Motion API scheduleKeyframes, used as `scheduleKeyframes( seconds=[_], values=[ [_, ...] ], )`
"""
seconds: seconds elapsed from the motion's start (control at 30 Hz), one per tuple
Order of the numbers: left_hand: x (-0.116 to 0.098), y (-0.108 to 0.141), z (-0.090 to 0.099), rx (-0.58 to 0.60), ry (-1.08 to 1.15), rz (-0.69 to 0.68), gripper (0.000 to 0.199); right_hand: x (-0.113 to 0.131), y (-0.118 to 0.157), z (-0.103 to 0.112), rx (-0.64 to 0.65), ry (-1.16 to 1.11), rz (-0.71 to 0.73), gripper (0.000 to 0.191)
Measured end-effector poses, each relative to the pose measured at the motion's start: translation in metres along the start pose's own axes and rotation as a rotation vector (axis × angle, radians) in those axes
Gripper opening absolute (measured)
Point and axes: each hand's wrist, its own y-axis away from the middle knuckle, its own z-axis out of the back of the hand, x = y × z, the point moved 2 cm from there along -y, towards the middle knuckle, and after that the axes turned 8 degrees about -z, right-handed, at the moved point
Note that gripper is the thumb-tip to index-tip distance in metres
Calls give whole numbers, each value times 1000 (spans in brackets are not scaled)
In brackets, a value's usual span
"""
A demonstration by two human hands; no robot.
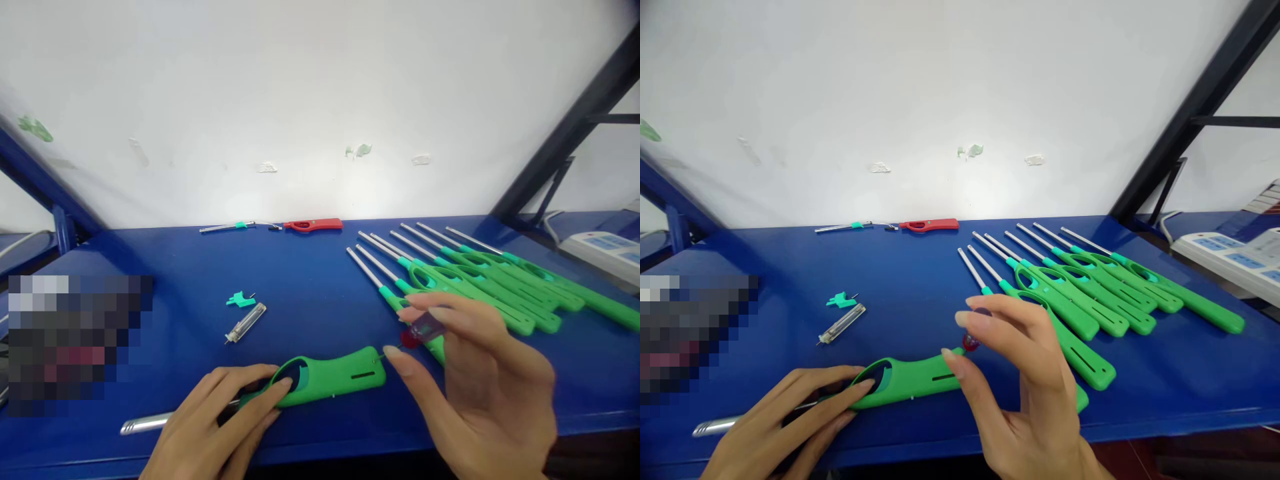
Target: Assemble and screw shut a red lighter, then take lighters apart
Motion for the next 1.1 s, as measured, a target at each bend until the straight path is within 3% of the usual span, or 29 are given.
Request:
scheduleKeyframes(
  seconds=[0.5, 0.67, 0.73, 0.9, 1.1],
  values=[
    [3, 0, -1, 3, -1, -51, 34, 0, 6, 0, 39, 10, -38, 76],
    [3, 2, -2, -7, -10, -73, 34, 11, 3, -3, -156, 66, -50, 74],
    [3, 4, -3, -9, -5, -48, 34, 14, 2, -1, -179, 137, -37, 68],
    [2, 4, -3, 3, -11, -51, 34, 15, -5, 5, 112, 351, -9, 28],
    [-1, -6, 3, -3, 26, -56, 34, 1, 3, 19, 431, 696, -32, 17]
  ],
)
